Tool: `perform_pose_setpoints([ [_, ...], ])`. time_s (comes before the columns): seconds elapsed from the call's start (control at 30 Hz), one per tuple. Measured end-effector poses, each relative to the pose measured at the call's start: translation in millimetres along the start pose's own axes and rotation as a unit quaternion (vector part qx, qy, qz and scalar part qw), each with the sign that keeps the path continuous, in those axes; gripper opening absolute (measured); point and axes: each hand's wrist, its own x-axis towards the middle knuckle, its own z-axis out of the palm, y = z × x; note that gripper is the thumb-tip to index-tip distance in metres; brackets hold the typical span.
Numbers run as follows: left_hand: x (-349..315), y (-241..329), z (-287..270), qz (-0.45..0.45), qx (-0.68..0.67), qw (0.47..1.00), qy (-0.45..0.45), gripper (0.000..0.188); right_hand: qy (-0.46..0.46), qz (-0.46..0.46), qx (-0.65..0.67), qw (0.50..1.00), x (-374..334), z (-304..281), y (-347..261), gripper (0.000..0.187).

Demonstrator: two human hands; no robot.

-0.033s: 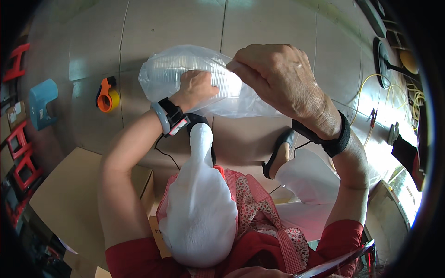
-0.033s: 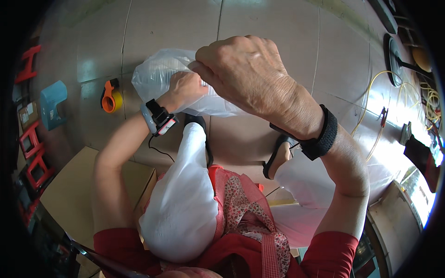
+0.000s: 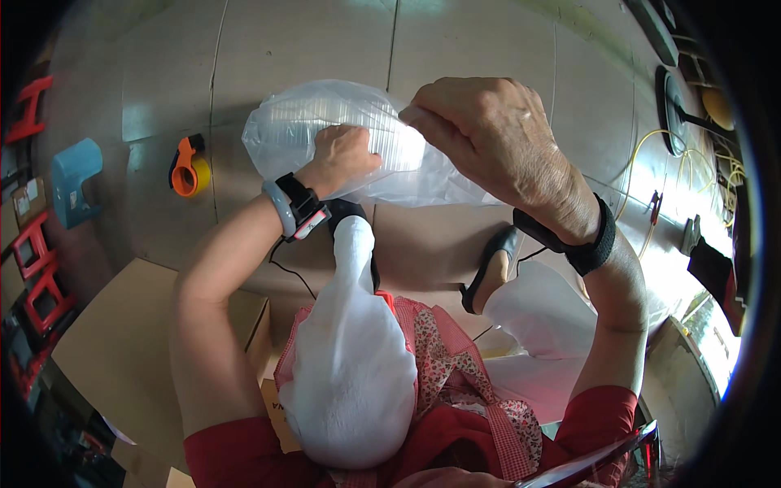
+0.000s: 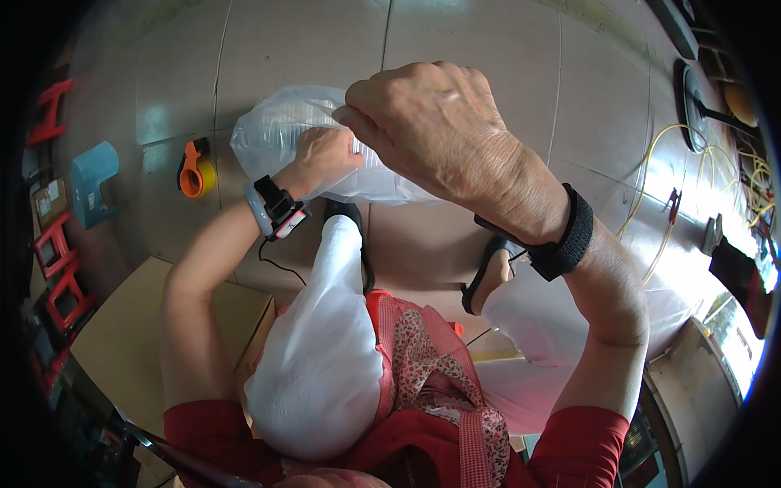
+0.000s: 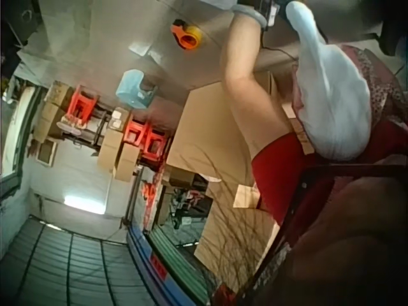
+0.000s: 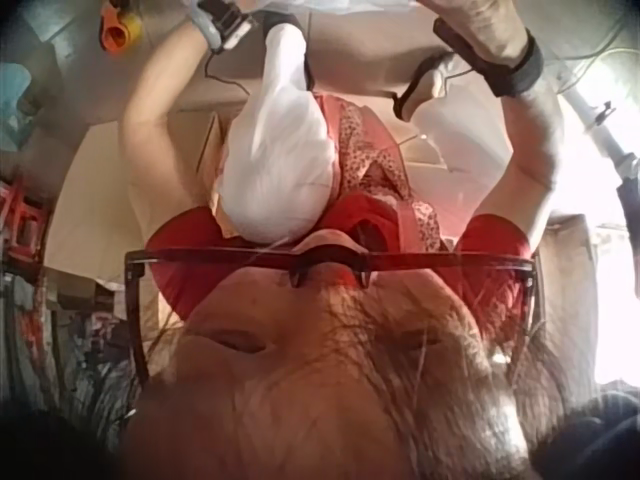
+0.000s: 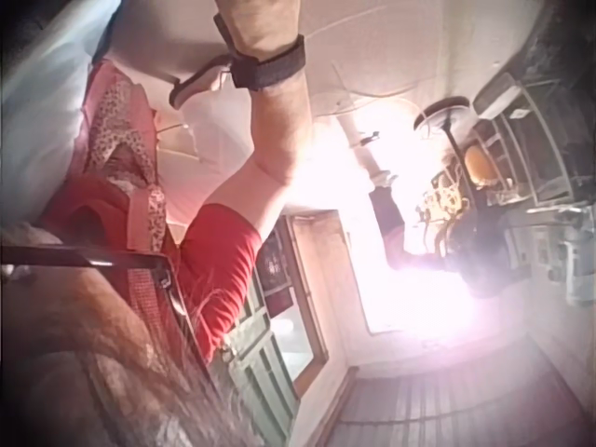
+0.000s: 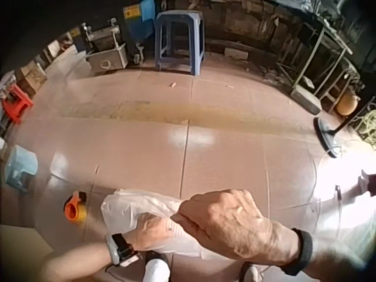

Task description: Packing stacks of clear plastic lids into a large plastic bag and sealing it with a tape dispenser.

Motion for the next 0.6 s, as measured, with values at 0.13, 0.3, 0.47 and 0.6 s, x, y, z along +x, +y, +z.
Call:
perform_pose_setpoints([
  [0.13,-5,-10,-5,0.005,0.007,0.996,-0.089,0.022,-0.004,0.008,0.001,1.0,-1,-2,2,0.028],
  [0.3,-28,-30,-35,0.073,-0.081,0.991,-0.082,0.03,-0.03,0.04,-0.003,0.999,-5,-14,3,0.022],
  [0.47,-76,-76,-83,0.047,-0.216,0.953,-0.206,0.044,-0.072,0.035,-0.049,0.996,-21,-28,2,0.021],
  [0.6,-126,-70,-150,0.119,-0.232,0.937,-0.23,0.056,-0.017,0.016,-0.036,0.999,-37,-29,15,0.015],
])
